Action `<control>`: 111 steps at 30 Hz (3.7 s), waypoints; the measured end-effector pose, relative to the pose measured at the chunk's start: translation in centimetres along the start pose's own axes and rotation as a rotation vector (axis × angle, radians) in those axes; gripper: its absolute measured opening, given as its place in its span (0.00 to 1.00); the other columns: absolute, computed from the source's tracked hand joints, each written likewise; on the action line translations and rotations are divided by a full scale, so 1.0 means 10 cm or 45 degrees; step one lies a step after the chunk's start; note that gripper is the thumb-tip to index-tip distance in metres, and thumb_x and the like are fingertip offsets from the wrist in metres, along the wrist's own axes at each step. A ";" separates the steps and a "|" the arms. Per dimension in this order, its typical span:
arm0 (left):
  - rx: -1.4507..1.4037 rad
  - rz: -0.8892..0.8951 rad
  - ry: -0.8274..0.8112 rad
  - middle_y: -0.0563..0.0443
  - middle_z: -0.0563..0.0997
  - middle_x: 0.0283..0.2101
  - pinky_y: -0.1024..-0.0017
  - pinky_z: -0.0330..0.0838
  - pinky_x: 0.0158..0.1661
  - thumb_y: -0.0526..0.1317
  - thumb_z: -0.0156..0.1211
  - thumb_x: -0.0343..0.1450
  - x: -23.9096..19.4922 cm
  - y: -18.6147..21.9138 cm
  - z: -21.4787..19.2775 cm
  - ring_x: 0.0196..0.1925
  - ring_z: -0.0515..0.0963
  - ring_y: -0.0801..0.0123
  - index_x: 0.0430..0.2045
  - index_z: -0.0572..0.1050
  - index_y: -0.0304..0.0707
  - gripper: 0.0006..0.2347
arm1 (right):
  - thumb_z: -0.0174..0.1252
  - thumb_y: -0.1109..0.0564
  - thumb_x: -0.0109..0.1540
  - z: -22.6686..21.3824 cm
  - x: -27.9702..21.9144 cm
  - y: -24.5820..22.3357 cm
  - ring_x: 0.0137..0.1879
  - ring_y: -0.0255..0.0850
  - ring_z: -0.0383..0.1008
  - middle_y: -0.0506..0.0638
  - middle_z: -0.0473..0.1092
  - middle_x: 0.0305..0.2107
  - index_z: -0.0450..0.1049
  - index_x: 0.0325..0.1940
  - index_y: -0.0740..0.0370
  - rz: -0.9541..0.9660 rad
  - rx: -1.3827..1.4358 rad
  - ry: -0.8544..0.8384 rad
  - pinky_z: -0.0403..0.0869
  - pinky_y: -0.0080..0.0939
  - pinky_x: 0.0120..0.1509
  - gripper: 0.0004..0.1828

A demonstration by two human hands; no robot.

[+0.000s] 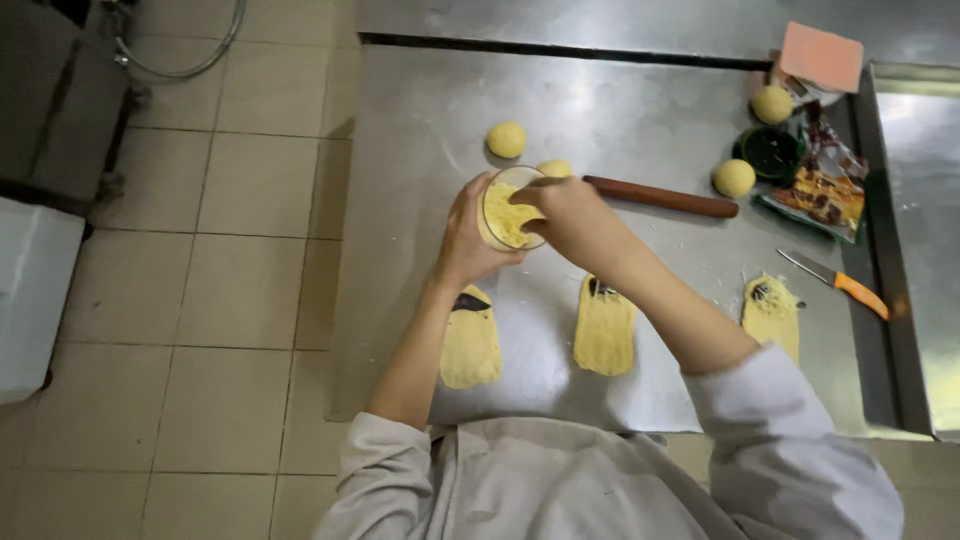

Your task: The person sprinkles shredded cheese onto flattened dough pieces, rolls them into logs, and places them on a metal tray. The person repeats this process for multiple dough pieces.

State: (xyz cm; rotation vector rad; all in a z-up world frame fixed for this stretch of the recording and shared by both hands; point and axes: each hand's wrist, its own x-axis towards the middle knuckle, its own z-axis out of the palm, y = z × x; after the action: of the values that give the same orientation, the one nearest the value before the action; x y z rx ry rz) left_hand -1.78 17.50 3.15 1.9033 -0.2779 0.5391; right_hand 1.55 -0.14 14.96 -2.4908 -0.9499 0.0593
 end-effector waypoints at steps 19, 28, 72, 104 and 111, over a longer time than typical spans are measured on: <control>0.009 0.047 0.044 0.39 0.74 0.59 0.53 0.67 0.63 0.39 0.81 0.42 -0.08 -0.05 -0.06 0.61 0.75 0.44 0.62 0.64 0.39 0.48 | 0.71 0.55 0.50 0.90 0.45 0.54 0.41 0.56 0.82 0.54 0.78 0.28 0.81 0.43 0.55 -0.046 -0.392 -0.401 0.80 0.51 0.46 0.17; 0.008 -0.005 0.020 0.36 0.76 0.57 0.53 0.71 0.61 0.39 0.81 0.41 -0.06 0.11 0.10 0.59 0.77 0.41 0.61 0.66 0.39 0.48 | 0.73 0.58 0.52 0.04 0.11 0.39 0.41 0.49 0.81 0.57 0.79 0.32 0.82 0.46 0.54 0.262 0.391 -0.103 0.79 0.44 0.45 0.18; -0.121 -0.211 0.096 0.29 0.74 0.58 0.44 0.69 0.61 0.33 0.84 0.40 -0.10 0.07 0.07 0.61 0.74 0.33 0.63 0.60 0.33 0.52 | 0.67 0.61 0.59 0.84 -1.75 1.13 0.42 0.48 0.81 0.47 0.79 0.31 0.78 0.39 0.52 0.633 -0.147 0.108 0.79 0.48 0.46 0.07; 0.043 0.074 -0.063 0.36 0.72 0.61 0.49 0.66 0.63 0.38 0.82 0.41 -0.13 -0.03 0.11 0.62 0.74 0.40 0.64 0.62 0.37 0.51 | 0.59 0.63 0.57 1.26 0.18 0.77 0.30 0.43 0.81 0.47 0.76 0.24 0.77 0.27 0.53 -0.171 -0.775 -0.302 0.77 0.43 0.29 0.07; 0.131 0.084 -0.030 0.39 0.73 0.61 0.54 0.68 0.63 0.41 0.82 0.42 -0.13 -0.02 0.12 0.62 0.75 0.45 0.63 0.64 0.38 0.49 | 0.62 0.62 0.53 1.06 0.23 0.57 0.29 0.42 0.79 0.45 0.75 0.23 0.78 0.25 0.48 -0.301 -0.991 -0.147 0.76 0.42 0.26 0.07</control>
State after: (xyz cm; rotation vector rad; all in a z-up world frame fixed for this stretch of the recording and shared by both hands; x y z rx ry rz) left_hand -2.58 16.41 2.00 2.0062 -0.3347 0.5854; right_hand 4.67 2.01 3.29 -3.0533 -1.5374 -0.3021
